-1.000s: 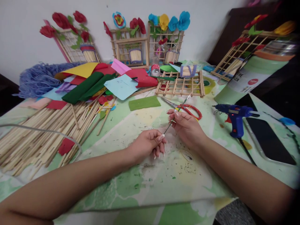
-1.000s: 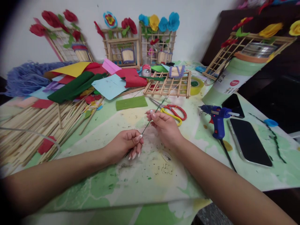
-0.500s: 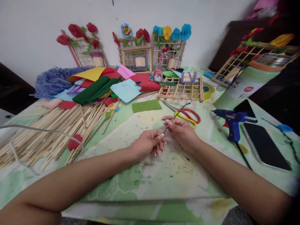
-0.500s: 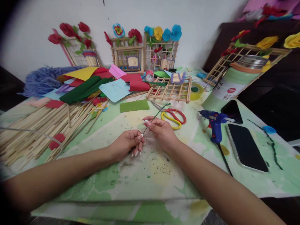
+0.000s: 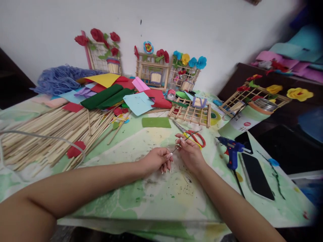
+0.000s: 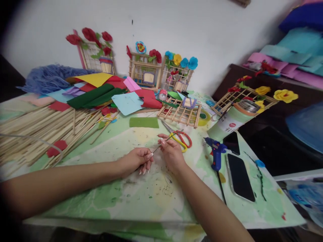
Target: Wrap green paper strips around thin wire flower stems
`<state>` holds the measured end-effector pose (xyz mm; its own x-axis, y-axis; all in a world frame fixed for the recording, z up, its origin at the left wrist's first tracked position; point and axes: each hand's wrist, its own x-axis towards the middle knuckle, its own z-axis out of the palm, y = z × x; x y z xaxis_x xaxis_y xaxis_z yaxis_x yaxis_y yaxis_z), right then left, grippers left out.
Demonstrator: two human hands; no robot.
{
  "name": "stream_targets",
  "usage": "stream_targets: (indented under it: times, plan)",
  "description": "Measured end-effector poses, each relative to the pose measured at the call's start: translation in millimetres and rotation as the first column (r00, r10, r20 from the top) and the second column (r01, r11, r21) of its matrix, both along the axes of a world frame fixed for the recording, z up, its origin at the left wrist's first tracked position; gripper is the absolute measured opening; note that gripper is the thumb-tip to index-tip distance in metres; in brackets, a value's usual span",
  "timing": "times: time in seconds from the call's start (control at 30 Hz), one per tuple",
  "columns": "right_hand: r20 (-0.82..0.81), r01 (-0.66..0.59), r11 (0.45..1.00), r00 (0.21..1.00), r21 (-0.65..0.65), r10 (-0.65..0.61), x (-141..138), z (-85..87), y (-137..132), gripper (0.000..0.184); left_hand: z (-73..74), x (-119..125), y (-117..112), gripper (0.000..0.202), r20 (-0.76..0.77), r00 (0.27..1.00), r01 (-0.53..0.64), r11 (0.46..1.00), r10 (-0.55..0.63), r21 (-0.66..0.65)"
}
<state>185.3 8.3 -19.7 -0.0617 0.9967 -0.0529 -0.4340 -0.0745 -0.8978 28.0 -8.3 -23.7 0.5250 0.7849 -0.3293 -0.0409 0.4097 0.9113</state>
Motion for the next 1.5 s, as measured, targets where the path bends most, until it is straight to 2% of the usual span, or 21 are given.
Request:
stream_targets:
  times: [0.2,0.33,0.53,0.63,0.73,0.8,0.9,0.97,1.03,1.33,1.5]
  plan:
    - [0.026,0.097,0.995,0.995,0.028,-0.097,-2,-1.5,2,0.029,-1.5,2,3,0.027,-0.02,0.999,0.04,0.998,-0.041,-0.038]
    - [0.033,0.118,0.992,0.992,0.054,-0.12,-3,-4.9,0,0.033,-0.7,1,2,0.024,-0.03,0.998,0.05,0.998,-0.051,-0.034]
    - [0.044,0.036,0.999,0.998,0.024,-0.037,1,-3.4,1,0.028,-3.0,0,1,0.028,0.002,0.999,0.035,0.999,-0.035,-0.035]
    - [0.067,0.025,0.998,0.997,0.066,-0.03,5,0.8,1,0.021,-6.8,0,2,0.031,0.039,0.999,0.038,0.999,-0.037,-0.032]
    - [0.065,0.017,0.996,0.998,0.093,-0.023,7,4.4,-1,0.022,-9.1,-2,5,0.037,0.156,0.976,0.16,0.987,-0.153,-0.033]
    - [0.055,-0.013,0.998,0.998,0.069,0.009,7,5.5,-3,0.023,-8.6,-5,7,0.041,0.269,0.93,0.273,0.961,-0.253,-0.042]
    - [0.066,-0.15,0.988,0.986,-0.039,0.152,5,4.5,-6,0.027,-5.6,-9,10,0.046,0.347,0.891,0.319,0.948,-0.291,-0.023]
    - [0.069,-0.25,0.96,0.963,-0.126,0.26,2,2.8,-7,0.027,-3.6,-10,11,0.045,0.332,0.902,0.3,0.954,-0.277,-0.019]
    - [0.052,-0.284,0.944,0.954,-0.169,0.296,-1,1.3,-9,0.027,-2.2,-10,11,0.041,0.296,0.915,0.299,0.954,-0.276,-0.034]
    - [0.033,-0.236,0.958,0.969,-0.162,0.245,-5,-2.7,-10,0.028,3.5,-5,11,0.036,0.203,0.944,0.28,0.957,-0.26,-0.073]
    - [0.011,-0.212,0.962,0.976,-0.171,0.217,-5,-2.8,-10,0.025,1.6,-4,12,0.04,0.208,0.945,0.271,0.96,-0.251,-0.071]
